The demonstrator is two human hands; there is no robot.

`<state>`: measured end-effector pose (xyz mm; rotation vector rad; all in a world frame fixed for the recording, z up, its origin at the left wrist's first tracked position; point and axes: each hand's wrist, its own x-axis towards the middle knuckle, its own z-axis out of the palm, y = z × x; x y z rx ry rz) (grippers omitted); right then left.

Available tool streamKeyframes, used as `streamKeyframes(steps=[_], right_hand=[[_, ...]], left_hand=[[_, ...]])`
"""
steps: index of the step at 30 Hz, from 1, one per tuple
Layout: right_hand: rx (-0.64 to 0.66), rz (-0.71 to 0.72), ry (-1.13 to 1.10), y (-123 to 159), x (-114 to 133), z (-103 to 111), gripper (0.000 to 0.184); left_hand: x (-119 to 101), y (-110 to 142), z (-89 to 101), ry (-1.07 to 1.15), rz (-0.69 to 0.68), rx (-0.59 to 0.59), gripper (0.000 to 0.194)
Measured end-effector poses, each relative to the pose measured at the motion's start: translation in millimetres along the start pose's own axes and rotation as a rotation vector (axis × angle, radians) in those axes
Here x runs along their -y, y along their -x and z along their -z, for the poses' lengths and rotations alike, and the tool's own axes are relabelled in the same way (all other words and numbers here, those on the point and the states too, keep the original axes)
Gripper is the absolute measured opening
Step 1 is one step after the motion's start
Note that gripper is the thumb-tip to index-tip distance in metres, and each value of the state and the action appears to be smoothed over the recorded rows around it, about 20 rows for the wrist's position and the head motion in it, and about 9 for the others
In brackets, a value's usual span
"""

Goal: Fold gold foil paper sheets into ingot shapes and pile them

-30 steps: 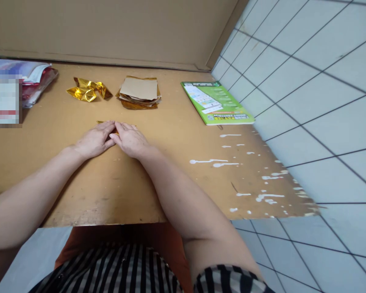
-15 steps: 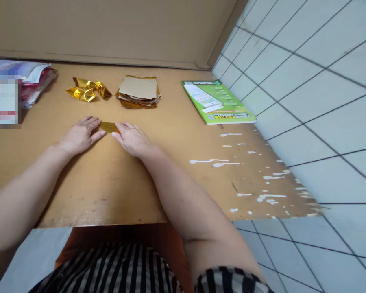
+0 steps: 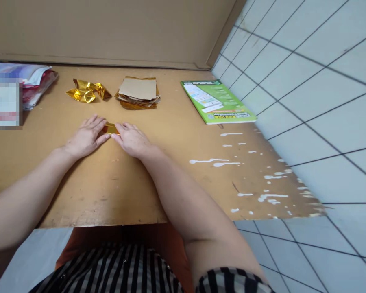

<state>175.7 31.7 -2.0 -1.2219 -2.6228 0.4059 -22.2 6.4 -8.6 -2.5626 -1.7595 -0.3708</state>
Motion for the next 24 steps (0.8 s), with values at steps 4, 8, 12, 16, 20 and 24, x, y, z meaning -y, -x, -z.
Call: streamKeyframes(steps=[4, 8, 12, 16, 20, 24], right_hand=[[0.005, 0.010, -0.001, 1, 2, 1, 0.055], [0.011, 0.013, 0.019, 1, 7, -1, 0.059], [-0.022, 0.057, 0.005, -4, 12, -9, 0.061], [-0.011, 0.076, -0.013, -9, 14, -15, 0.064], [0.001, 0.033, 0.021, -7, 14, -9, 0.062], [0.023, -0.030, 0.070, -1, 10, 4, 0.056]], left_hand=[[-6, -4, -4.7, 0.042, -0.055, 0.067, 0.052], [-9, -6, -4.5, 0.039, -0.050, 0.084, 0.049], [-8, -6, -4.3, 0.046, -0.070, 0.071, 0.049], [-6, -7, -5.4, 0.070, -0.084, 0.067, 0.048], [-4, -6, -8.9, 0.082, -0.080, 0.042, 0.046], [-3, -6, -11.3, 0.092, -0.047, 0.039, 0.048]])
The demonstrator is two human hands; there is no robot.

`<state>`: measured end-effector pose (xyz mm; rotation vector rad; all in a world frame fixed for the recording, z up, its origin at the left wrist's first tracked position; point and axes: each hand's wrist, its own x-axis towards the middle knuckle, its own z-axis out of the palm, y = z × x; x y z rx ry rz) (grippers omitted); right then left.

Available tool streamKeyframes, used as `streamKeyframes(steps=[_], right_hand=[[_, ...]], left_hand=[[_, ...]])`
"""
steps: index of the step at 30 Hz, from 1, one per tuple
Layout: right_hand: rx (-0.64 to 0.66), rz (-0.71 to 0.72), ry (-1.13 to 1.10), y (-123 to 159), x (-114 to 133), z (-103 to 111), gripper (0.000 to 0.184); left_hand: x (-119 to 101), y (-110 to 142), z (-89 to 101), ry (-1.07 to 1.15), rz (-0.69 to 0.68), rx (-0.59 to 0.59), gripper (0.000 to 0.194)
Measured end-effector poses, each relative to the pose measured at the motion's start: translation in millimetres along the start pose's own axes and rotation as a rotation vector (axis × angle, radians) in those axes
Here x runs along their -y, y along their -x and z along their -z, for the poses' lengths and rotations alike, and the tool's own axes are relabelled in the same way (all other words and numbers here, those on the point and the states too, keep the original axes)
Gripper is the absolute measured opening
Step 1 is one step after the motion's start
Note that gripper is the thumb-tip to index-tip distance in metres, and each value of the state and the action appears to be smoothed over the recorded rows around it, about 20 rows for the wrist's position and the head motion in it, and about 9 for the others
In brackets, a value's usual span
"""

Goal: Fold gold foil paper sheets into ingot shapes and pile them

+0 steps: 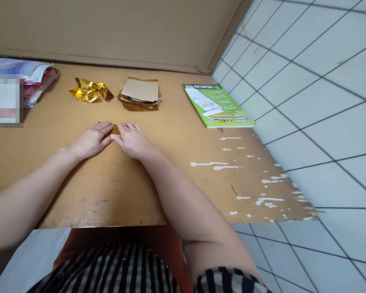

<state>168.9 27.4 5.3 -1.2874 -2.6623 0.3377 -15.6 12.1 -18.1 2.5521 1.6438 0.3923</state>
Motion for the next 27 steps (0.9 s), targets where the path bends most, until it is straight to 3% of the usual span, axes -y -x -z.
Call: streamKeyframes(steps=[13, 17, 23, 27], right_hand=[[0.150, -0.054, 0.018, 13, -26, 40, 0.046], [0.176, -0.073, 0.009, 16, -24, 47, 0.045], [0.198, -0.123, 0.047, 19, -14, 50, 0.044], [0.202, -0.146, 0.061, 19, -11, 50, 0.045]], left_hand=[[-3, -1, 3.3, 0.013, 0.041, 0.039, 0.049], [-3, 0, 5.4, -0.001, 0.062, 0.039, 0.050], [5, 4, 12.1, -0.052, 0.204, 0.025, 0.052], [6, 7, 15.0, -0.089, 0.205, -0.017, 0.048]])
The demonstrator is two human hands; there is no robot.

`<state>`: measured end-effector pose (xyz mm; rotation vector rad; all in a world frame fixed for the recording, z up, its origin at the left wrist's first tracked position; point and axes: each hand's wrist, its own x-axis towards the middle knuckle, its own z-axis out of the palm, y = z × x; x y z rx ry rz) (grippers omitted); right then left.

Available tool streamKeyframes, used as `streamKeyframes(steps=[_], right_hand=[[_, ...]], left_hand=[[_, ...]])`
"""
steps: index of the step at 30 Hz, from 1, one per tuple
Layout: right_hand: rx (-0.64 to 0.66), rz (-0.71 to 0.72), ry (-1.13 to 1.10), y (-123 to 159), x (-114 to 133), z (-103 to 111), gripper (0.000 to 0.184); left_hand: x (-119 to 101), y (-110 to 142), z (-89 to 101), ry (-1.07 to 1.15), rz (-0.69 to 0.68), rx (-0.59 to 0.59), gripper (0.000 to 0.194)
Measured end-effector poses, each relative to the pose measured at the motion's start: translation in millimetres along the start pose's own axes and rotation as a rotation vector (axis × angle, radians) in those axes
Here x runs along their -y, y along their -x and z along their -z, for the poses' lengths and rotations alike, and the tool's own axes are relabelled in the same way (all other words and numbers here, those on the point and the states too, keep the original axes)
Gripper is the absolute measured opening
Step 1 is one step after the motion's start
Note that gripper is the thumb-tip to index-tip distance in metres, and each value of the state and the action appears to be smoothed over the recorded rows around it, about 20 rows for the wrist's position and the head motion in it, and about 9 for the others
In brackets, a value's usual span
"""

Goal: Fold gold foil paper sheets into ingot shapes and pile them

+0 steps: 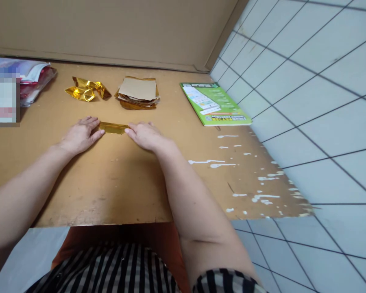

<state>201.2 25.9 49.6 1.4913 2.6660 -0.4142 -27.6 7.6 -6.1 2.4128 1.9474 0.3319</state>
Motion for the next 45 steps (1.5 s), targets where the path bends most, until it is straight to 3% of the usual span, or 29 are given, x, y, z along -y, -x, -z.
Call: streamKeyframes(steps=[4, 10, 21, 45], right_hand=[[0.010, -0.007, 0.015, -1, 1, -1, 0.044], [-0.001, 0.001, 0.064, -3, 4, -3, 0.043], [-0.270, 0.077, 0.180, -21, 26, -37, 0.040], [-0.287, 0.036, 0.105, -25, 16, -44, 0.038]], left_hand=[[-9, 1, -0.8, 0.000, -0.088, -0.042, 0.055], [-18, -2, -8.6, 0.051, -0.185, 0.060, 0.057], [-20, -3, -11.7, 0.014, -0.195, 0.029, 0.050], [-22, -4, -9.0, 0.073, -0.158, 0.017, 0.049]])
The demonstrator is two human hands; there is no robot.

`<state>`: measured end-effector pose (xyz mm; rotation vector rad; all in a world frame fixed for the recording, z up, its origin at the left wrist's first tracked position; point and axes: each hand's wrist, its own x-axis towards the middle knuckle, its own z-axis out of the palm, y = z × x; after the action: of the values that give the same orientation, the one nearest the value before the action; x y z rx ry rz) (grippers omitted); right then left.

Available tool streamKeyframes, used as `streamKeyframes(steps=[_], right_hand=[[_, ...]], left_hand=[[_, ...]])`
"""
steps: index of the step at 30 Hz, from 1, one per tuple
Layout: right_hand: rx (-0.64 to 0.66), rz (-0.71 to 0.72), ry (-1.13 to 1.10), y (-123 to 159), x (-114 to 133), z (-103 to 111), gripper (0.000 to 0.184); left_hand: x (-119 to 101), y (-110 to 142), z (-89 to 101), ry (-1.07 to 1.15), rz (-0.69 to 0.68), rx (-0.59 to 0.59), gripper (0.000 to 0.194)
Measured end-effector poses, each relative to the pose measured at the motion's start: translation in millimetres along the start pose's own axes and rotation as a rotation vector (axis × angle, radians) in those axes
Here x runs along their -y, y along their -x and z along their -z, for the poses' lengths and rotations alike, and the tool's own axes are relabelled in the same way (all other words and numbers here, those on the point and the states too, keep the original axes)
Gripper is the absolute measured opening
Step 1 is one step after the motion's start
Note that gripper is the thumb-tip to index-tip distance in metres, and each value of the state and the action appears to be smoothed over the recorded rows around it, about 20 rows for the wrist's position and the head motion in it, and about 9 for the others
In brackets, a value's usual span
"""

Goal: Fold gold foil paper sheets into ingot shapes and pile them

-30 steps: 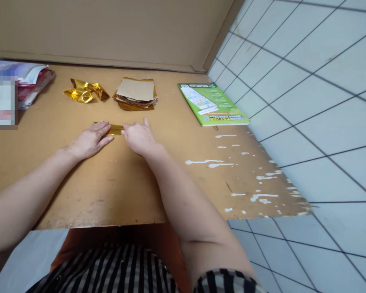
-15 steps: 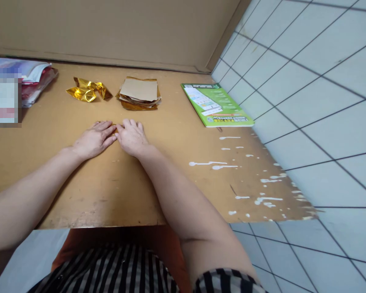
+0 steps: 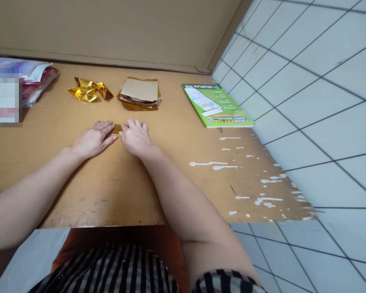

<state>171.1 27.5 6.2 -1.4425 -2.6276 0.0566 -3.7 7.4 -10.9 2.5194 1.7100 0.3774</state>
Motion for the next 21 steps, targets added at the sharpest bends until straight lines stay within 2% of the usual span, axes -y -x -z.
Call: streamKeyframes(steps=[7, 13, 21], right_hand=[[0.027, -0.019, 0.011, 2, 1, 3, 0.040], [0.016, -0.017, 0.041, 3, -1, 3, 0.039], [0.018, -0.052, 0.064, 4, -5, 5, 0.038]], left_hand=[[1, 1, 2.5, -0.018, 0.037, 0.014, 0.051], [5, 1, -2.2, -0.025, 0.026, -0.025, 0.051], [15, 2, -0.4, -0.037, 0.113, -0.061, 0.049]])
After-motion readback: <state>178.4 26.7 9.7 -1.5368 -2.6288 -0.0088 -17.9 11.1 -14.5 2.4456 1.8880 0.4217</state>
